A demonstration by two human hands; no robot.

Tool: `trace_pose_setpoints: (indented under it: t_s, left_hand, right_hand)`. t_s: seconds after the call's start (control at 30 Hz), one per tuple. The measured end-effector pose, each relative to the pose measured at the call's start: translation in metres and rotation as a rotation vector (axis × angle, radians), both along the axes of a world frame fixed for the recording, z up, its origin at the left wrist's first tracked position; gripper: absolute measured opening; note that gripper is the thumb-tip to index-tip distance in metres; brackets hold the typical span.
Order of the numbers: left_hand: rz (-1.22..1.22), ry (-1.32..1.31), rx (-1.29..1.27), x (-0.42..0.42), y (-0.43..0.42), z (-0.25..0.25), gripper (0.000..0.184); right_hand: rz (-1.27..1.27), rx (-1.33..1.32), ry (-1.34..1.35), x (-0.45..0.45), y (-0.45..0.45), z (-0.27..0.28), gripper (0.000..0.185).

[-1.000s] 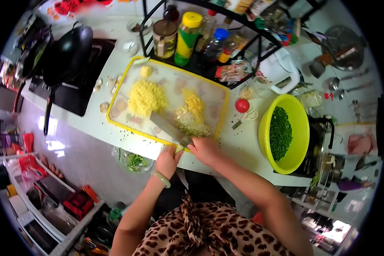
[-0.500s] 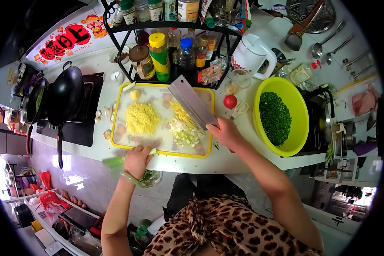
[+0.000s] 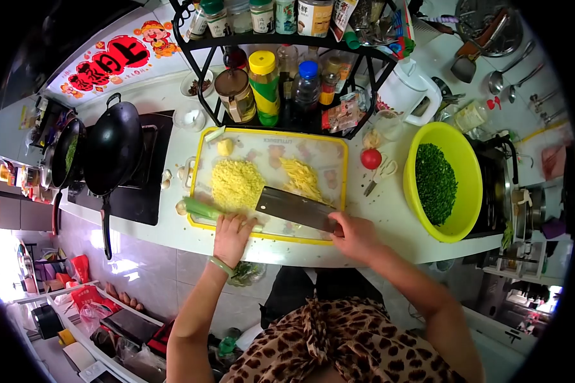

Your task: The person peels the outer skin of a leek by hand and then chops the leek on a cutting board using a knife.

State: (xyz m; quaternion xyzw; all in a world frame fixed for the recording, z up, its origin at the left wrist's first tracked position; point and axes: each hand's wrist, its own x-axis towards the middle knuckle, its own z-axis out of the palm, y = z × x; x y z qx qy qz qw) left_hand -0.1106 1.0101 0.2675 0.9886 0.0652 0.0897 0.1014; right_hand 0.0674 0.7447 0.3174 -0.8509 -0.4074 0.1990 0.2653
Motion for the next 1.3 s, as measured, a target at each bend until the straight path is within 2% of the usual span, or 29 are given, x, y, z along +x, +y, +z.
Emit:
trace_pose_setpoints:
  t_s: [0.07,0.17,0.27,0.33,0.43,0.57,0.7,0.77,0.87,0.97,1.1,1.2,1.3]
  left_hand:
    - [0.048,0.029,-0.014,-0.009,0.000,-0.002,0.037]
    - [0.188,-0.116,0.029,-0.018,0.007,-0.007,0.036]
    - [0.201,-0.119,0.039,-0.021,0.018,0.000,0.034]
    - [0.199,-0.153,-0.001,-0.018,0.022,0.010,0.032]
    - [0.238,-0.334,-0.082,-0.003,0.033,0.032,0.029]
    - [0.223,-0.339,-0.098,0.022,0.041,0.068,0.026]
    - [0.061,-0.188,-0.229,0.012,0.064,0.048,0.027]
    - [-0.112,-0.054,-0.115,0.003,0.064,0.043,0.027]
    - [-0.194,-0.085,0.010,0.000,0.058,0.020,0.031]
    - [-0.159,-0.089,0.051,0.001,0.055,0.009,0.029]
    - [-0.119,-0.050,0.094,0.002,0.052,0.007,0.023]
    - [-0.138,-0.075,0.101,0.002,0.053,0.009,0.024]
    - [-0.096,-0.067,0.122,-0.001,0.050,0.012,0.025]
  right_hand:
    - [0.015,-0.011,0.000,0.002,-0.004,-0.001,0.036]
    - [0.012,-0.002,0.006,0.010,-0.012,-0.010,0.034]
    - [0.059,-0.023,-0.075,0.013,-0.012,0.000,0.034]
    - [0.097,-0.018,-0.119,0.014,-0.011,0.002,0.034]
    - [0.169,-0.029,-0.155,0.014,-0.006,0.011,0.034]
    - [0.251,-0.125,-0.121,0.019,-0.001,0.015,0.035]
    - [0.127,-0.164,0.034,0.018,-0.003,0.029,0.030]
    - [-0.008,-0.273,0.166,0.016,-0.003,0.035,0.025]
    - [-0.081,-0.260,0.196,0.010,0.000,0.038,0.025]
    - [-0.152,-0.173,0.289,0.003,0.008,0.043,0.025]
    - [-0.128,-0.173,0.276,0.003,0.010,0.042,0.024]
    - [-0.017,-0.190,0.194,0.005,0.000,0.026,0.024]
    - [0.207,-0.365,0.113,0.004,-0.010,0.020,0.023]
